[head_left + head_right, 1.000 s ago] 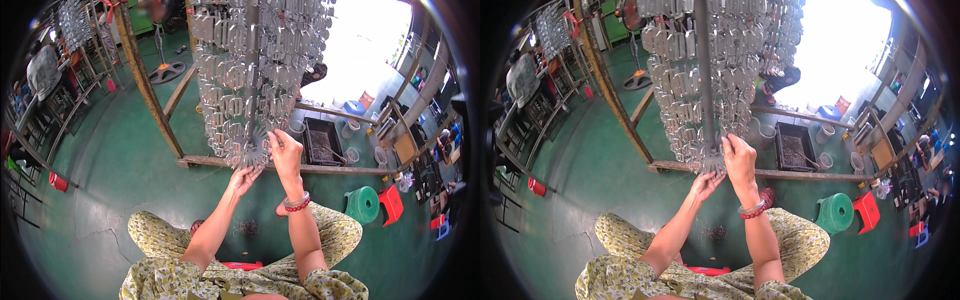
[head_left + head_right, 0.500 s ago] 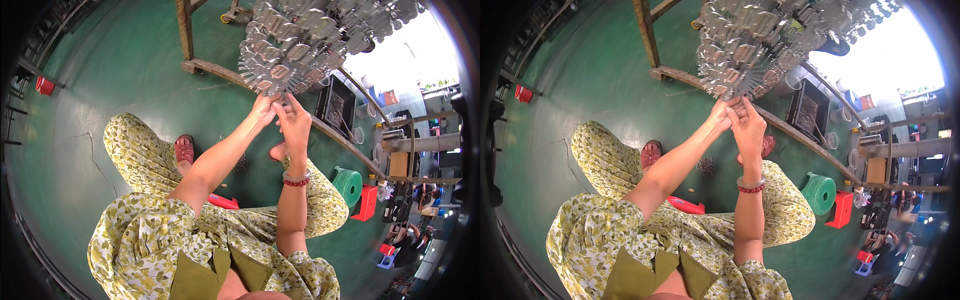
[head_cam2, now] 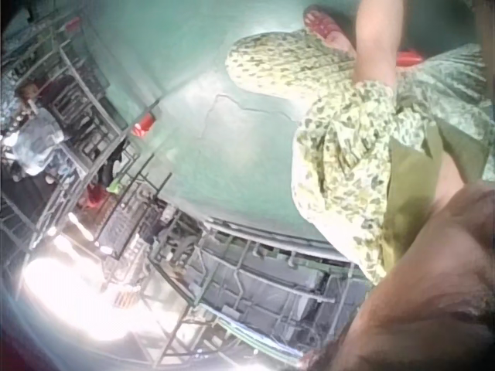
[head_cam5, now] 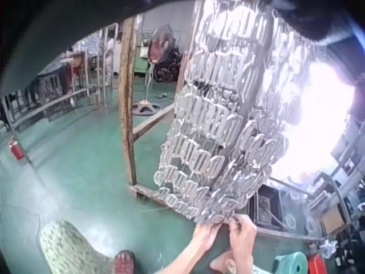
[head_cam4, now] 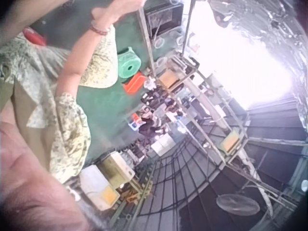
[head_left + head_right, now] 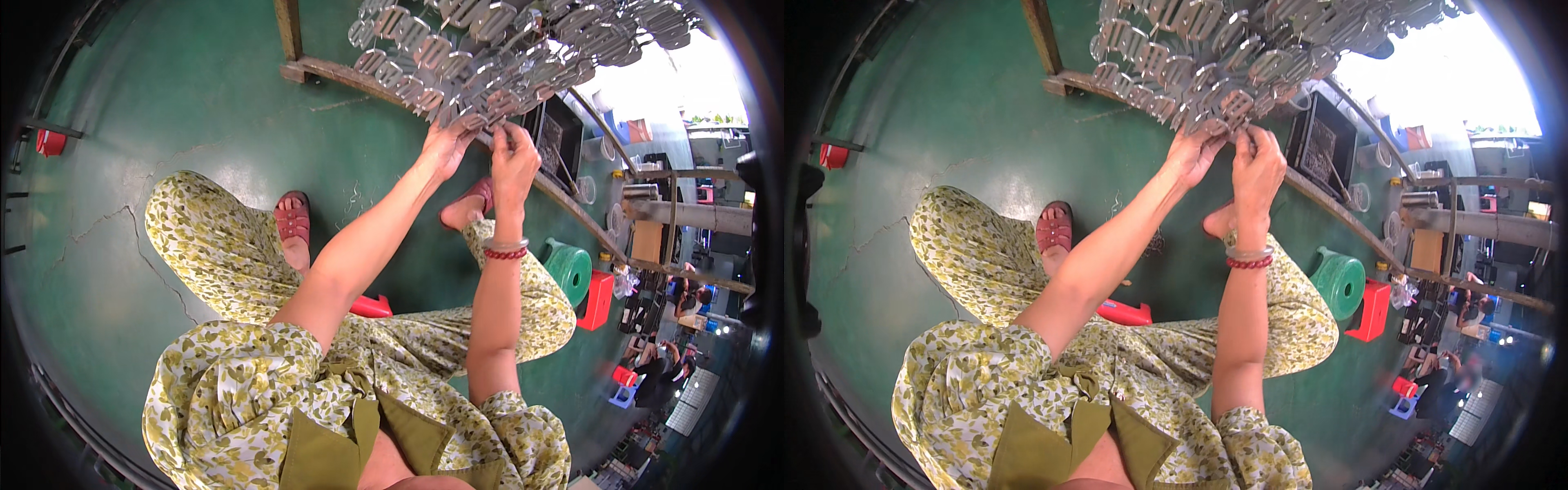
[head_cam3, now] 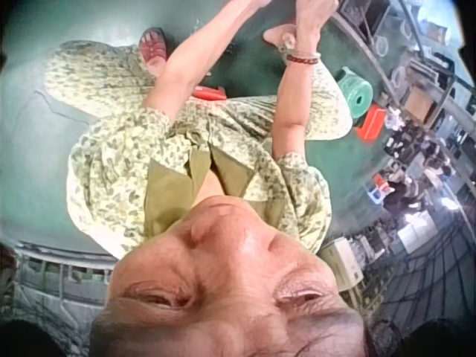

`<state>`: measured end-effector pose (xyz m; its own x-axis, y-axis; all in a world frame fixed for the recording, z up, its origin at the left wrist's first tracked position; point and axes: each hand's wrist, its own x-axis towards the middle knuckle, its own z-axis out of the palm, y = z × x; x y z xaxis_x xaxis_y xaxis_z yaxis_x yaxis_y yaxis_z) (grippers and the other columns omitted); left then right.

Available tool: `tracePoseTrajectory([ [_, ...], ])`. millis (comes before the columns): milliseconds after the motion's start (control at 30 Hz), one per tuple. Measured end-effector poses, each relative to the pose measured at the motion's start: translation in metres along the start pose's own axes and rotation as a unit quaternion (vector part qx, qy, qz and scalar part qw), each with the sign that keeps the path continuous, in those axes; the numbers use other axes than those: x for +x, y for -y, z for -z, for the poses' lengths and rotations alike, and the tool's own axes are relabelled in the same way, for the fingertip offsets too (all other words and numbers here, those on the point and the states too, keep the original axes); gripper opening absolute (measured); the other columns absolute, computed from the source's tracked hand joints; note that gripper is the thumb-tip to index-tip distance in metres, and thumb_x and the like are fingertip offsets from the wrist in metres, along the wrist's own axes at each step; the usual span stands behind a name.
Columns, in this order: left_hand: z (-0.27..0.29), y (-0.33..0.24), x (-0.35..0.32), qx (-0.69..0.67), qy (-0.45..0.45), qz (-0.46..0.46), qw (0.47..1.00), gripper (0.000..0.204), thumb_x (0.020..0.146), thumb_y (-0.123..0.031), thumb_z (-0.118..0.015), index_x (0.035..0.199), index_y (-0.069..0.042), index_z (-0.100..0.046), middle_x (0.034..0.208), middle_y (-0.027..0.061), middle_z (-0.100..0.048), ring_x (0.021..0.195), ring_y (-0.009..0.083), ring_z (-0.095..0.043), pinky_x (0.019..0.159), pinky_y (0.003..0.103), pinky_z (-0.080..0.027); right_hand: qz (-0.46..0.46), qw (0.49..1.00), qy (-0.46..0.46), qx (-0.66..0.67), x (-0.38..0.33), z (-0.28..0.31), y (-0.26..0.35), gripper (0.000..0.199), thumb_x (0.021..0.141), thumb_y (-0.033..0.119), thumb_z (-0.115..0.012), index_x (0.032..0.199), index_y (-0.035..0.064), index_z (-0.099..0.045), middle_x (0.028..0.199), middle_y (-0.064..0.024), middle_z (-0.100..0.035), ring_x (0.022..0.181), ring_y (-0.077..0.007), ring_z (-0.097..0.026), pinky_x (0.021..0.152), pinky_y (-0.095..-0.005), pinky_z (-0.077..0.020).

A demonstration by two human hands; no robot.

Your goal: The person sits on a low stool and repeatedly picks up small metal clips from the floor, then attaches them to a hanging rack of metal components. The person continues this repetitive assembly process throughout the clip.

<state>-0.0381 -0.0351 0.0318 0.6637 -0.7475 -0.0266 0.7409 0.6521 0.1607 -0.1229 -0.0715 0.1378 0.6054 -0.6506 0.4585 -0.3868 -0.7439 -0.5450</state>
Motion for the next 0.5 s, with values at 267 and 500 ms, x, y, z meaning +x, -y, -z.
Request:
tracePoseTrajectory([
  [267, 0.003, -0.012, -0.001, -0.08, 0.016, 0.081, 0.993, 0.038, 0.081, 0.006, -0.054, 0.119, 0.002, -0.05, 0.118, 0.0142, -0.056, 0.117, 0.0309, -0.052, 0.109, 0.044, -0.041, -0.028, 0.999, 0.025, -0.007, 0.004, 0.004, -0.01, 0.021, 0.091, 0.018, -0.06, 0.098, -0.0011, -0.066, 0.067, -0.0129, -0.068, 0.061, -0.0169, -0.069, 0.056, -0.0296, -0.0498],
  [500, 0.012, -0.017, 0.004, 0.004, 0.067, 0.062, 0.996, 0.05, 0.077, 0.007, -0.051, 0.127, 0.002, -0.046, 0.125, 0.0146, -0.055, 0.12, 0.0309, -0.051, 0.105, 0.043, -0.041, 0.043, 0.998, 0.018, -0.038, 0.01, -0.002, -0.016, 0.017, 0.089, 0.02, -0.06, 0.092, 0.0038, -0.063, 0.07, -0.018, -0.066, 0.068, -0.0352, -0.066, 0.061, -0.0417, -0.0505],
])
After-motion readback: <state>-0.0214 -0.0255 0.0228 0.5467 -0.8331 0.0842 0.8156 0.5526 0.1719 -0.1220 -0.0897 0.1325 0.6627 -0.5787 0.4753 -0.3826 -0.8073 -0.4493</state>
